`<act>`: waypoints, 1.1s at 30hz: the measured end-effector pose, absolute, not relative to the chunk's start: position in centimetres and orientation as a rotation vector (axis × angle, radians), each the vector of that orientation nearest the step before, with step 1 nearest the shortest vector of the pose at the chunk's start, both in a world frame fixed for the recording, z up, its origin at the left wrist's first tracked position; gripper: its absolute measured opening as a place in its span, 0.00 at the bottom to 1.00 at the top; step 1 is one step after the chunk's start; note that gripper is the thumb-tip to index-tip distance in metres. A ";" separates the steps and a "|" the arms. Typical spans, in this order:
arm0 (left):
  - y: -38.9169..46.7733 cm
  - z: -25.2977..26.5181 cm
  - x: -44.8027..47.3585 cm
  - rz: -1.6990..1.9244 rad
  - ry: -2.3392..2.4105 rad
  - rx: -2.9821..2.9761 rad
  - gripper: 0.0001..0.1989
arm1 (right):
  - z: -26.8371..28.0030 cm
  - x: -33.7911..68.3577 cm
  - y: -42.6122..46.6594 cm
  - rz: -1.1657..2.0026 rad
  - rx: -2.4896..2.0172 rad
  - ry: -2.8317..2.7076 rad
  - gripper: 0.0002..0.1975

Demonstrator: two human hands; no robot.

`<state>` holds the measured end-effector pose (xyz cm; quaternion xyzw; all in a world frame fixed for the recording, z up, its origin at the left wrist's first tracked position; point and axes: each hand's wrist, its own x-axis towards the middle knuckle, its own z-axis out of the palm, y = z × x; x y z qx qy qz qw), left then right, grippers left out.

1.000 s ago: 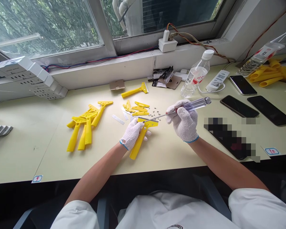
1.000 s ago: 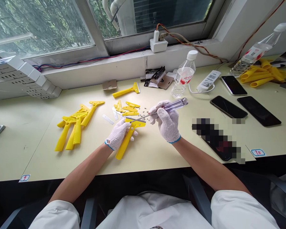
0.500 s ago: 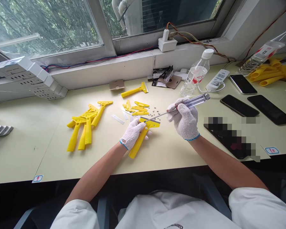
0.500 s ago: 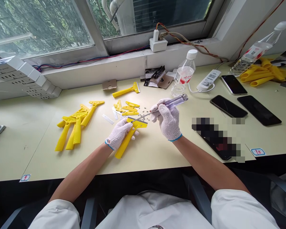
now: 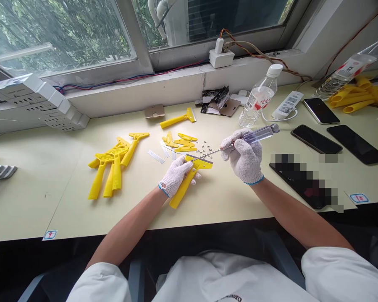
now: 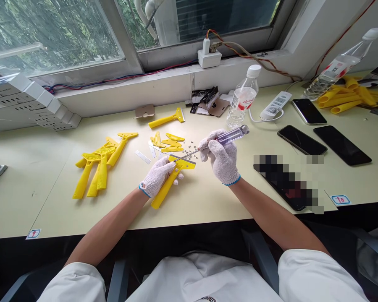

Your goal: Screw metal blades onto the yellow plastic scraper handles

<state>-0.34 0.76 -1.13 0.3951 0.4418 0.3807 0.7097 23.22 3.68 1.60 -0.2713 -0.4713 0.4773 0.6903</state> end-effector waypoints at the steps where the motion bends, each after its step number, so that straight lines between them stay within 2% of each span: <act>1: 0.8 -1.2 -0.4 0.841 0.968 0.877 0.20 | 1.7 23.2 3.7 1.059 -0.595 -1.062 0.18; 12: 0.6 -0.7 -0.3 0.828 0.924 0.859 0.19 | 1.8 23.5 2.8 1.046 -0.499 -1.209 0.20; 33: 1.1 -1.7 -0.4 0.842 0.922 0.841 0.20 | 0.8 24.1 1.8 0.878 -0.209 -1.550 0.08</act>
